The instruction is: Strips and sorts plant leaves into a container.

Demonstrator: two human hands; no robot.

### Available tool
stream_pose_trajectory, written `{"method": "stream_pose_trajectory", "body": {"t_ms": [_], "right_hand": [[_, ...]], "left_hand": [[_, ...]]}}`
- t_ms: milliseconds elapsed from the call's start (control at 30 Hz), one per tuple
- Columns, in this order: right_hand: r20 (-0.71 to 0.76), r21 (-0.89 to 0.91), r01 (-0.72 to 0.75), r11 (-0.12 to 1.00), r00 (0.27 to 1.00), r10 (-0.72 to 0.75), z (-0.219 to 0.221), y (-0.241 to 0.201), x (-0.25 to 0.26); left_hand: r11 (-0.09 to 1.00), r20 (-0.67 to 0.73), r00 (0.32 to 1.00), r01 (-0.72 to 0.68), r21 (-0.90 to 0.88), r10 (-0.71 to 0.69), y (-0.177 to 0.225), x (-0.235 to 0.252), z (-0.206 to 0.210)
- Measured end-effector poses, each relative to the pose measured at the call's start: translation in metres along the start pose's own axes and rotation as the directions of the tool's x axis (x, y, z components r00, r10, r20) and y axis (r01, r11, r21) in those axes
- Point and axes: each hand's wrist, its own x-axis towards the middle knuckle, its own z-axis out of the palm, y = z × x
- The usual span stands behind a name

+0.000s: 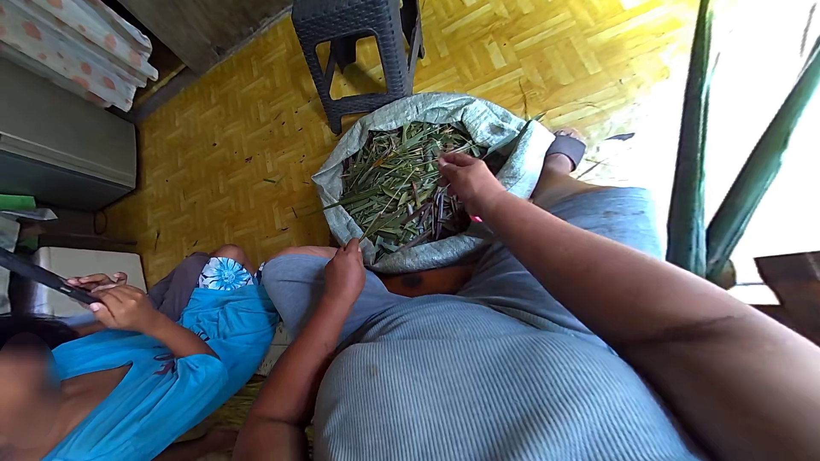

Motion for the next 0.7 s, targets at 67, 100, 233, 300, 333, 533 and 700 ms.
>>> {"method": "stream_pose_trajectory", "body": {"t_ms": [67, 100, 233, 300, 333, 533, 700], "right_hand": [[0.079, -0.180, 0.094, 0.979, 0.994, -0.081, 0.011, 0.003, -0.012], [0.129, -0.274, 0.153, 0.949, 0.984, -0.122, 0.018, 0.005, -0.022], [0.344, -0.474, 0.372, 0.798, 0.913, -0.221, 0.048, 0.011, -0.061], [0.419, -0.494, 0.419, 0.762, 0.883, -0.213, 0.056, 0.009, -0.075], [0.437, -0.494, 0.426, 0.758, 0.875, -0.207, 0.058, 0.008, -0.079], [0.421, -0.593, 0.360, 0.720, 0.901, -0.103, 0.058, -0.002, -0.078], [0.384, -0.764, 0.347, 0.544, 0.922, -0.050, 0.058, -0.010, -0.076]], "left_hand": [[0.999, 0.030, 0.999, 0.034, -0.010, -0.034, 0.005, 0.008, -0.001], [0.998, 0.054, 0.997, 0.055, -0.017, -0.054, 0.009, 0.014, -0.001], [0.994, 0.098, 0.993, 0.067, -0.081, -0.059, 0.019, 0.035, -0.001], [0.996, 0.089, 0.995, 0.056, -0.069, -0.050, 0.027, 0.041, -0.002], [0.997, 0.080, 0.996, 0.050, -0.059, -0.045, 0.031, 0.042, -0.002], [0.999, 0.065, 0.998, 0.003, 0.042, -0.006, 0.046, 0.042, 0.001], [0.986, 0.002, 0.998, -0.058, 0.153, 0.058, 0.049, 0.036, 0.009]]}}
